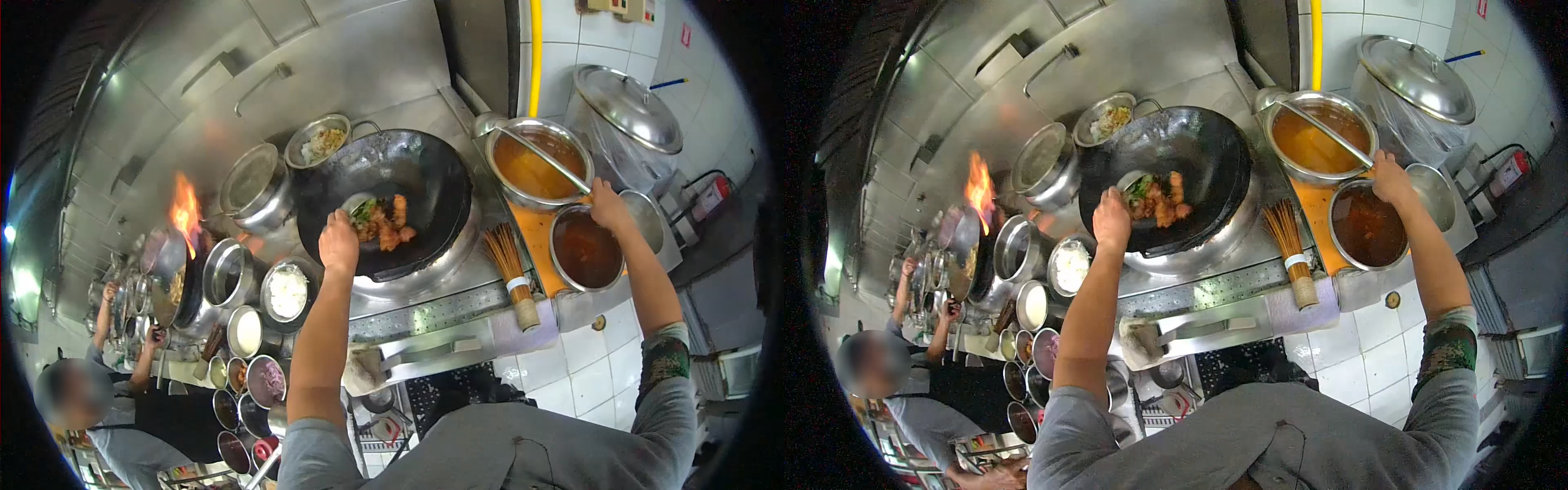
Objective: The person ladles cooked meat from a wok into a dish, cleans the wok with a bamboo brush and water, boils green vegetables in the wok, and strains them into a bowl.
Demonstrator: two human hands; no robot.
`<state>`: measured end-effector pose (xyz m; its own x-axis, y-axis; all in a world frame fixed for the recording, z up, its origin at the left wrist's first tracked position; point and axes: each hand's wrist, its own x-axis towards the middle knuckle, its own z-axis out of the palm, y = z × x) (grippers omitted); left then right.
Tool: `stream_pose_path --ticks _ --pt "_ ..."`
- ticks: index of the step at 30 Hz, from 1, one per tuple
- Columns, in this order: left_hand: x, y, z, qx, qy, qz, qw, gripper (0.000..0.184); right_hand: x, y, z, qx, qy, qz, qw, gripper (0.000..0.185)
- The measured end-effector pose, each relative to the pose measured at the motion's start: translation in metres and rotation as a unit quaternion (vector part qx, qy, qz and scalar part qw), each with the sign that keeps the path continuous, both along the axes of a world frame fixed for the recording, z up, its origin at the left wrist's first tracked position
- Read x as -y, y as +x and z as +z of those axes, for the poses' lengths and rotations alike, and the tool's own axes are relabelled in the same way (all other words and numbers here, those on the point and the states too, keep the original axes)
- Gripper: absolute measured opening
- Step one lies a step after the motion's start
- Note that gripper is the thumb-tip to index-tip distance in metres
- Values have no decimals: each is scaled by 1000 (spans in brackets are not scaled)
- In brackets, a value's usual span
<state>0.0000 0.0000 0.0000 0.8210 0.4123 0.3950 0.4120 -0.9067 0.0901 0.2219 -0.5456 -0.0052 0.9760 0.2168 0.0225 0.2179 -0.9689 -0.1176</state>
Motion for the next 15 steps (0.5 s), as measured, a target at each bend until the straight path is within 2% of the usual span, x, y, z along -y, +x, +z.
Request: stream_pose_path --ticks 2,5,7,9,11,14,15 --pt "11 6 -6 52 24 -45 997 10 13 -7 9 34 2 27 999 25" --pt "-6 -1 2 56 51 -52 996 7 -11 -32 47 55 14 26 998 18" --pt "-3 1 11 81 53 -49 994 8 -9 -73 90 35 42 43 998 20" --pt "4 -5 23 94 42 -41 994 9 15 -102 101 56 111 141 982 31" --pt "7 -5 32 114 39 -12 993 12 15 -128 127 -12 160 150 976 37" --pt "19 0 27 124 37 34 991 11 -14 -136 127 11 157 236 959 44" --pt "19 6 8 81 65 -9 995 10 -22 -139 123 40 144 273 950 46"
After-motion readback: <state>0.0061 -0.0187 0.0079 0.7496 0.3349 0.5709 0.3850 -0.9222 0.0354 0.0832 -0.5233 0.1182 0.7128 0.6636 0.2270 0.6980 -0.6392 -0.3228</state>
